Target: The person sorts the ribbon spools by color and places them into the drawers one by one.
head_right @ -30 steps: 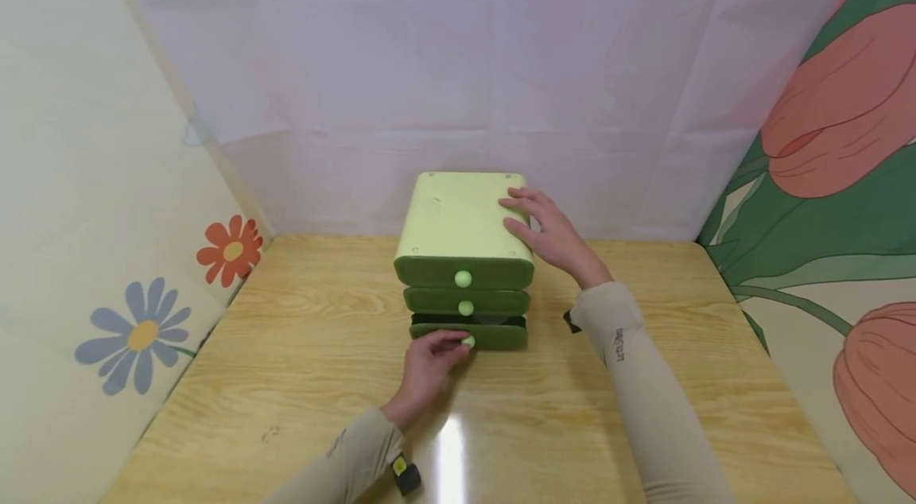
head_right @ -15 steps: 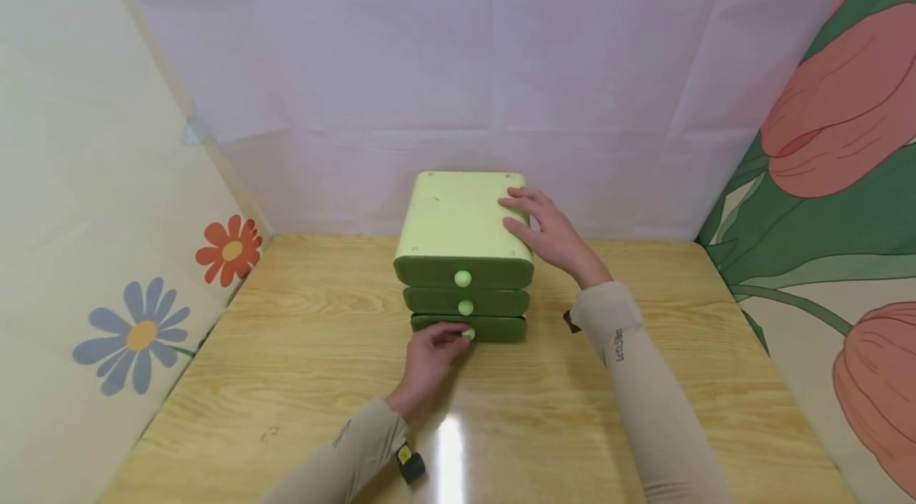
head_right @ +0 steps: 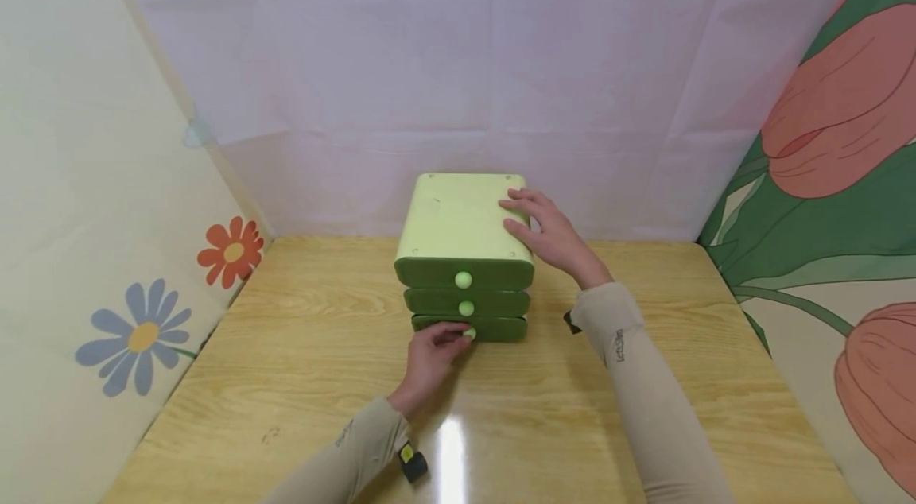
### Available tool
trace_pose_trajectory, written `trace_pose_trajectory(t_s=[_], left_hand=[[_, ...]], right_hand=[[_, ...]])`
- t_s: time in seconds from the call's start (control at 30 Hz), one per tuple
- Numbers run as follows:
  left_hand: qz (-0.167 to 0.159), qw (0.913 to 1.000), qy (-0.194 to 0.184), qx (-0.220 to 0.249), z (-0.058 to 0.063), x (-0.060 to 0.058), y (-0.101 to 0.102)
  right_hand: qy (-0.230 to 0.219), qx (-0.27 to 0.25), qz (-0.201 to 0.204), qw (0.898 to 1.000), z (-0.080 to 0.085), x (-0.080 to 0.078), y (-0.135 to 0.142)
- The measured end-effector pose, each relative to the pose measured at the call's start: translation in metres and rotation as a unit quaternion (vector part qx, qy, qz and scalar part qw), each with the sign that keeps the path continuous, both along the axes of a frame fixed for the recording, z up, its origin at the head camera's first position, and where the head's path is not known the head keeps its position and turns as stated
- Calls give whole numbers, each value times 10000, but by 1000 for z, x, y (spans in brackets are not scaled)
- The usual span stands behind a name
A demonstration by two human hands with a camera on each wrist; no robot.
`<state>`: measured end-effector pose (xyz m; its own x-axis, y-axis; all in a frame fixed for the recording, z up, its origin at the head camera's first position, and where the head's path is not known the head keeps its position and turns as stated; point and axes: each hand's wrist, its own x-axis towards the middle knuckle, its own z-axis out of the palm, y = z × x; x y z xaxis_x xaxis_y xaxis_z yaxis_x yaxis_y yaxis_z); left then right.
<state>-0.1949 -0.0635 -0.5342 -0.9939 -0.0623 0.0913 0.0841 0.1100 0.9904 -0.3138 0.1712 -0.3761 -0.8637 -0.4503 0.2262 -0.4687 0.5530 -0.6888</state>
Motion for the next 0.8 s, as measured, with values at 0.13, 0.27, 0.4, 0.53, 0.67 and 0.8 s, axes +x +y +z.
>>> trace_pose_trajectory(t_s=[0.13,0.27,0.4,0.53,0.67,0.8], left_hand=[[-25,10000,-49,1,2,0,0],[-9,10000,-54,-61,3,-1,0],[8,9999,24,-141,2,-3,-1],[-12,9998,35,-176,1,-5,-1],[-14,9997,-7,-249,1,-4,-1],[-7,9997,6,-224,1,-4,-1]], right_hand=[[30,30,-11,10000,0,0,0],[38,21,-13,10000,1,0,0],[55,6,-35,10000,1,0,0],[71,11,-37,10000,1,-1,0],[41,18,-35,10000,1,0,0],[1,45,-15,10000,1,0,0]])
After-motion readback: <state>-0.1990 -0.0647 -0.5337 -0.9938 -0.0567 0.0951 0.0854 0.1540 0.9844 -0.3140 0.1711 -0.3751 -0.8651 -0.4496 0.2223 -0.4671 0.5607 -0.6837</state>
